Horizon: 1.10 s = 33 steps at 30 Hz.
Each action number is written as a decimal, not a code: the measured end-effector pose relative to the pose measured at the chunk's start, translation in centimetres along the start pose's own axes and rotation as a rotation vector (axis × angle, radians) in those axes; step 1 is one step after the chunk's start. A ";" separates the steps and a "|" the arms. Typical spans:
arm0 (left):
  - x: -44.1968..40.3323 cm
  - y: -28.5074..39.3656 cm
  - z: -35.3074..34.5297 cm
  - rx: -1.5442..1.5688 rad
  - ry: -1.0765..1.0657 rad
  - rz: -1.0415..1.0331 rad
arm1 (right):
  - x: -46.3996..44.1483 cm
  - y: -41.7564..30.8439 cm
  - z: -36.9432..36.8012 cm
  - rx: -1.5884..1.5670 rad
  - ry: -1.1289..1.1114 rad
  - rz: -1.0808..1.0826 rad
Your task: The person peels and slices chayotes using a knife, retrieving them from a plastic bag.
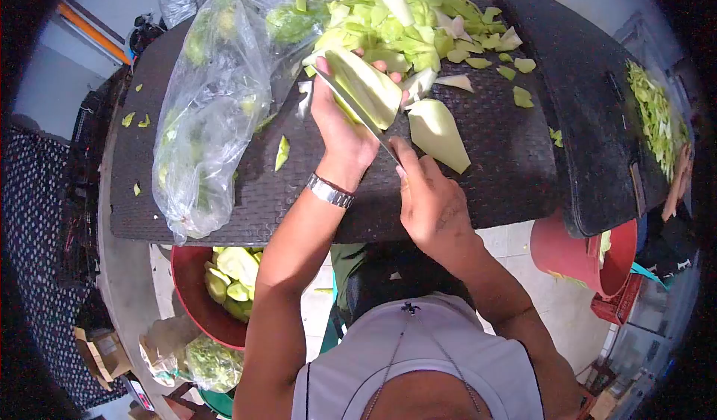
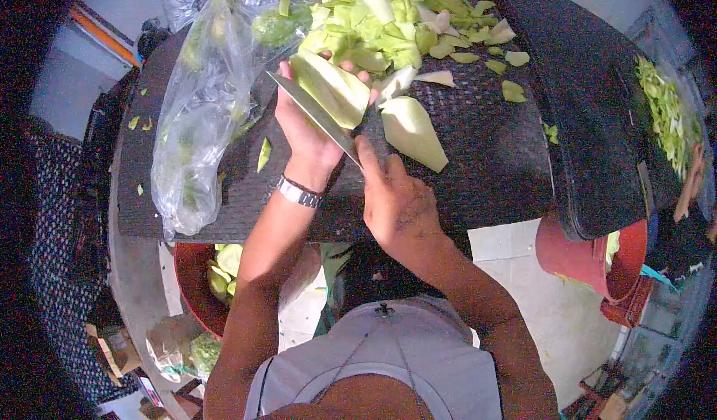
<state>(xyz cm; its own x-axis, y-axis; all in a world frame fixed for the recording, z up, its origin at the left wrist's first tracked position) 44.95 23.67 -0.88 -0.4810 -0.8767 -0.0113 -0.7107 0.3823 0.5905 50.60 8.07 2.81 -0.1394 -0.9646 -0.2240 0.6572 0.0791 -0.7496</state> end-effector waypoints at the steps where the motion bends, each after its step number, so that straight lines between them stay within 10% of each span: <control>1: 0.0 0.0 0.0 -0.001 -0.005 0.001 | 0.0 -0.1 0.0 -0.007 -0.012 0.007; 24: 1.1 1.7 0.1 -0.330 0.243 -0.174 | -4.0 1.7 -1.1 0.106 -0.014 0.012; 26: 0.8 2.2 0.6 -0.294 0.275 -0.190 | -4.3 3.1 -1.4 -0.175 -0.077 -0.005; 28: 0.2 2.9 0.7 -0.203 0.266 -0.225 | -3.2 5.0 -2.4 -1.083 -0.309 -0.631; 33: 0.1 2.9 0.2 -0.155 0.149 -0.127 | -4.9 5.7 1.6 -0.724 -0.098 -0.425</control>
<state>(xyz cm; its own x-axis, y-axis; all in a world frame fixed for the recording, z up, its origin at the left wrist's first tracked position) 42.78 24.69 0.68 -0.3032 -0.9527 0.0188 -0.6677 0.2265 0.7091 56.23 12.87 0.66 -0.1801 -0.9637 0.1970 -0.0779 -0.1857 -0.9795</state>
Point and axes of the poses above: each hand's wrist, its own x-axis away from the middle knuckle, its own z-axis out of the back of the hand, y = z × x, the point moved 9 cm from there along -x, towards the middle knuckle, and after that the axes turned 12 degrees about -x, right-handed, at the moved point
